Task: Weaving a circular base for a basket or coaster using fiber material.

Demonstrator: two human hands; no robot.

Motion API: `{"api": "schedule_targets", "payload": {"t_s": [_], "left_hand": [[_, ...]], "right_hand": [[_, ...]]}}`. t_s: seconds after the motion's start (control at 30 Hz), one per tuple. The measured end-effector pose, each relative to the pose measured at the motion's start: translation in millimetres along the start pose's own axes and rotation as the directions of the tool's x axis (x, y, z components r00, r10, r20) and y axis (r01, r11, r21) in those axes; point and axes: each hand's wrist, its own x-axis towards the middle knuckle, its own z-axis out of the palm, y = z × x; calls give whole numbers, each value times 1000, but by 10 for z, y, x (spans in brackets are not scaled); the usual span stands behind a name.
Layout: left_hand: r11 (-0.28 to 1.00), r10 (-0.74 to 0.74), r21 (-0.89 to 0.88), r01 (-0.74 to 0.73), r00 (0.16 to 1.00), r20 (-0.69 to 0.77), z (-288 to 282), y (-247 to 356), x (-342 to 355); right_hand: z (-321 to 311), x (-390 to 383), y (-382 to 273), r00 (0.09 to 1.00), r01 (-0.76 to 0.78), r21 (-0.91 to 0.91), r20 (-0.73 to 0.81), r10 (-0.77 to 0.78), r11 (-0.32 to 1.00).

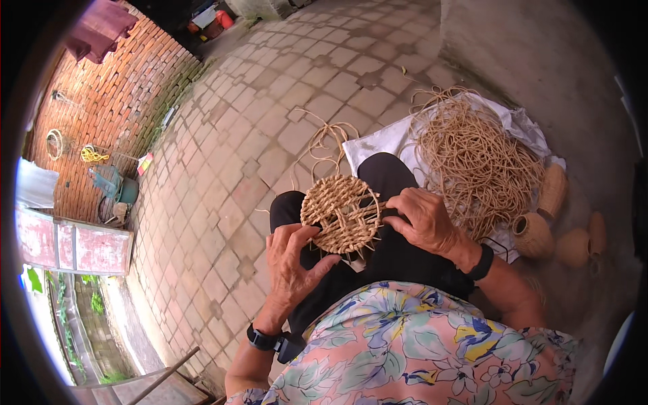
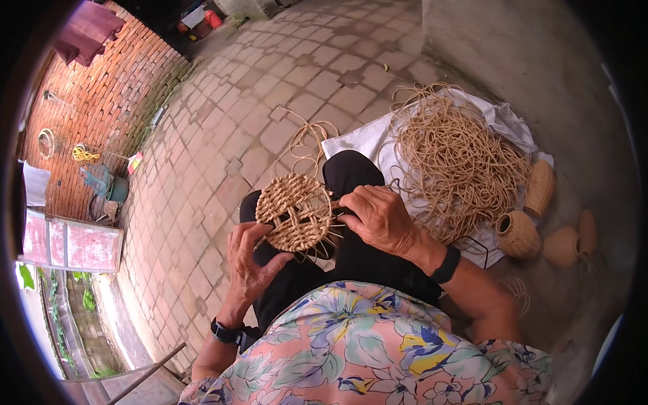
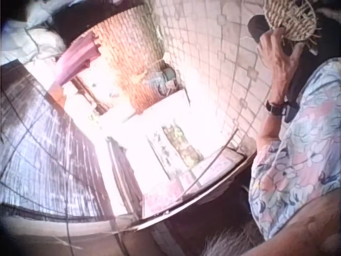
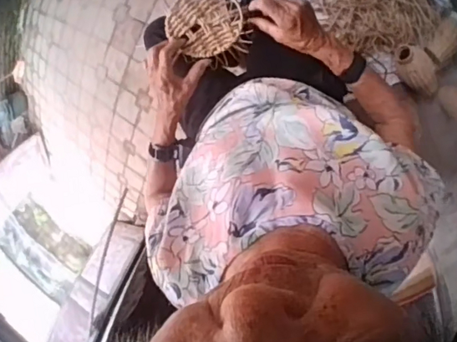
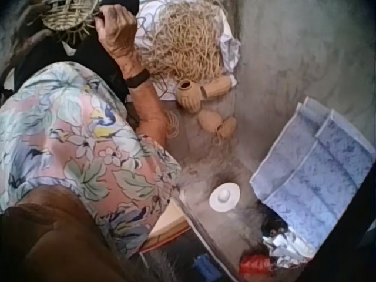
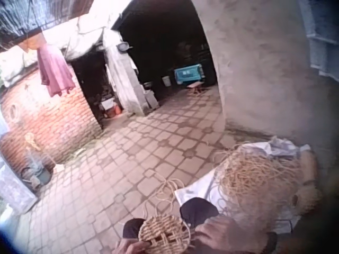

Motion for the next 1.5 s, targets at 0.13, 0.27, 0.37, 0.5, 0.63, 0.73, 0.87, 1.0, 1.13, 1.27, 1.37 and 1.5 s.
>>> {"api": "schedule_targets", "payload": {"t_s": [0.13,0.27,0.37,0.5,0.63,0.73,0.87,1.0,1.13,1.27,1.37,1.5], "left_hand": [[1000,-3,-14,3,1000,-23,23,9,31],[999,14,47,-12,999,-36,-3,13,67],[999,-7,46,9,1000,-29,-44,24,57],[1000,-5,-3,5,1000,-18,-5,27,56],[996,-61,-66,59,998,-28,12,12,8],[996,-65,-59,64,998,-6,1,54,32],[996,-76,-37,76,997,0,-9,86,38],[1000,-22,-11,22,1000,-19,-22,81,29],[999,26,44,-22,996,-84,-50,135,73],[993,54,107,-43,993,-105,-150,300,180],[971,86,219,-90,996,26,-152,388,227],[962,53,269,-58,998,24,-137,478,281]], "right_hand": [[-11,58,-2,998,59,-89,5,-59,994],[43,-1,135,996,77,-51,48,-74,996],[-188,-497,979,975,-220,-126,4,222,967],[-1046,-1339,2211,704,-635,-542,-114,701,550],[-754,-840,1620,785,-490,-470,128,606,734],[-400,-118,644,970,-221,82,120,210,972],[-119,61,150,988,-81,203,148,52,976],[-231,-189,529,913,-397,261,214,348,880],[-776,-1253,2002,742,-666,-198,-72,667,719],[-1357,-1808,2611,197,-860,-511,-316,928,9],[-1163,-1572,2343,570,-761,-471,-159,806,445],[-420,-312,965,904,-427,92,1,428,900]]}}
